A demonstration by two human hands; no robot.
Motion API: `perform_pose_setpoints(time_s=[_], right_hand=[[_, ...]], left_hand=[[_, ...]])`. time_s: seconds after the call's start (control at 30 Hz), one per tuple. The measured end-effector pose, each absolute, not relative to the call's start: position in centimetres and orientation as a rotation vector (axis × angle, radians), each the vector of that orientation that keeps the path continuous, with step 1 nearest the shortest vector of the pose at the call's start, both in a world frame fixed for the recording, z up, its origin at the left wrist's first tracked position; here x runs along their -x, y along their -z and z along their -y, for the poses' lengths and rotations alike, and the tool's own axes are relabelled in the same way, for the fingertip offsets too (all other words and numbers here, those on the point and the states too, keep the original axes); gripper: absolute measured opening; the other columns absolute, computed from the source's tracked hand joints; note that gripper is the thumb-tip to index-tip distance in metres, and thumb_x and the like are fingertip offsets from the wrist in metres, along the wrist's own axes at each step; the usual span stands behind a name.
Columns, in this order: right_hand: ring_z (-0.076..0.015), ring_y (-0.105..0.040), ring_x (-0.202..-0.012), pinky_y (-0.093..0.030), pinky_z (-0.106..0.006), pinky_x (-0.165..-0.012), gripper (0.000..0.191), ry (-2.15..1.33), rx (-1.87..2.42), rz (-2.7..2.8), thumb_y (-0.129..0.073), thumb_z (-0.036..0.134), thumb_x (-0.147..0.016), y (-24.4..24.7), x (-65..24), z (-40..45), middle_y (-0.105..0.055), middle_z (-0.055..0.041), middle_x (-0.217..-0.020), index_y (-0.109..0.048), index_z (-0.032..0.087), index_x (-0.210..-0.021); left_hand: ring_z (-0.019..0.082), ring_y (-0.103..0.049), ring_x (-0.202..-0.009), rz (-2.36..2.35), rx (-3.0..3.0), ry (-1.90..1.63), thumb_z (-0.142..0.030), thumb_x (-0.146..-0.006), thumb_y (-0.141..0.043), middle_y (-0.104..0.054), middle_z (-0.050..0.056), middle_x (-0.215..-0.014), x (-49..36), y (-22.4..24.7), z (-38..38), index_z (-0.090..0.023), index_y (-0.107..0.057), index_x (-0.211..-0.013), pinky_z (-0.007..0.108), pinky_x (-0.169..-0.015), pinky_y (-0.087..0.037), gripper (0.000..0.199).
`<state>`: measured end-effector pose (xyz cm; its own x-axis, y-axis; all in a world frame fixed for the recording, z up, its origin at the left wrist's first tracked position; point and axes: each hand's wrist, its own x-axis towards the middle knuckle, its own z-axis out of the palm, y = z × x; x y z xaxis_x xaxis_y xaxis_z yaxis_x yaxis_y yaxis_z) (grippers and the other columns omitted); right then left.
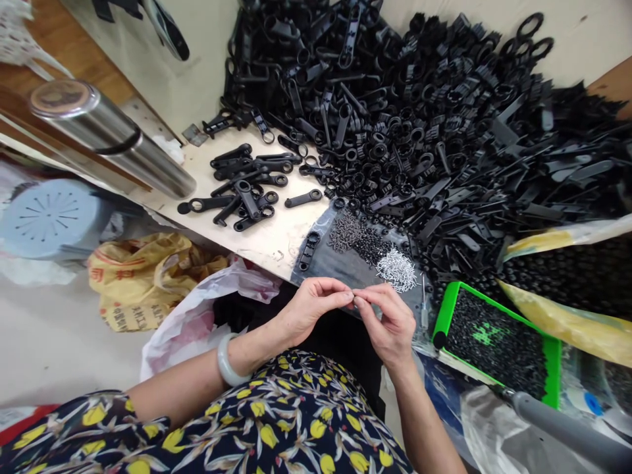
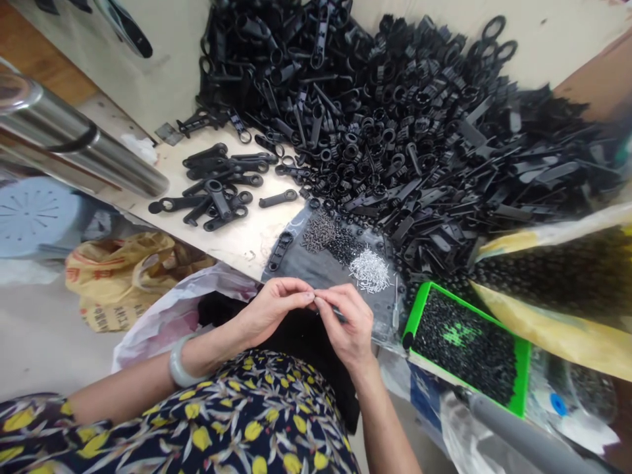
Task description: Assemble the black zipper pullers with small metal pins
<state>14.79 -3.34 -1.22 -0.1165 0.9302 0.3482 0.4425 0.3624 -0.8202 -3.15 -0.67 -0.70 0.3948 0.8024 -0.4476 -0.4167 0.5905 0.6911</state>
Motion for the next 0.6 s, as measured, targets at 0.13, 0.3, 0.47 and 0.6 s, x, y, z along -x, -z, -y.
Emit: perform_pose_setpoints(time_s=[0.13, 0.3, 0.47, 0.6], right_hand=[[-0.0174, -0.071, -0.089, -0.059, -0.032, -0.079, 0.035, -0.523, 1.276, 1.726, -0.071, 0.009, -0.094, 1.5, -14.1, 4.0, -0.075, -0.0048, -0.101, -0.074, 0.026, -0.124], [-0.0174, -0.071, -0.085, -0.060, -0.033, -0.077, 0.033, -0.309, 1.317, 1.723, -0.071, 0.008, -0.093, 2.0, -13.3, 4.0, -0.076, -0.0048, -0.097, -0.074, 0.025, -0.121], [-0.0176, -0.071, -0.082, -0.060, -0.033, -0.076, 0.031, -0.190, 1.296, 1.813, -0.072, 0.007, -0.091, 2.0, -13.4, 3.7, -0.076, -0.0054, -0.095, -0.073, 0.023, -0.118], [-0.0178, -0.070, -0.081, -0.060, -0.032, -0.075, 0.030, -0.182, 1.284, 1.853, -0.072, 0.007, -0.089, 2.0, -13.6, 3.6, -0.075, -0.0060, -0.094, -0.072, 0.021, -0.115]], left_hand=[[0.009, -0.053, -0.070, -0.866, -0.339, -0.841, -0.026, -0.072, -0.088, -0.070, 0.001, -0.073, 2.5, 0.8, 0.8, -0.015, -0.081, -0.078, 0.023, -0.070, -0.040, 0.014], [0.011, -0.052, -0.074, -0.863, -0.261, -0.834, -0.027, -0.072, -0.087, -0.069, 0.001, -0.077, 2.1, 0.8, 1.0, -0.015, -0.080, -0.077, 0.025, -0.072, -0.039, 0.015], [0.011, -0.052, -0.074, -0.905, -0.252, -0.847, -0.027, -0.069, -0.088, -0.069, 0.001, -0.077, 2.1, 0.9, 1.3, -0.015, -0.080, -0.077, 0.026, -0.072, -0.038, 0.016], [0.011, -0.053, -0.073, -0.923, -0.282, -0.857, -0.028, -0.071, -0.088, -0.070, 0.001, -0.078, 2.1, 0.9, 1.5, -0.016, -0.081, -0.080, 0.026, -0.071, -0.038, 0.016]])
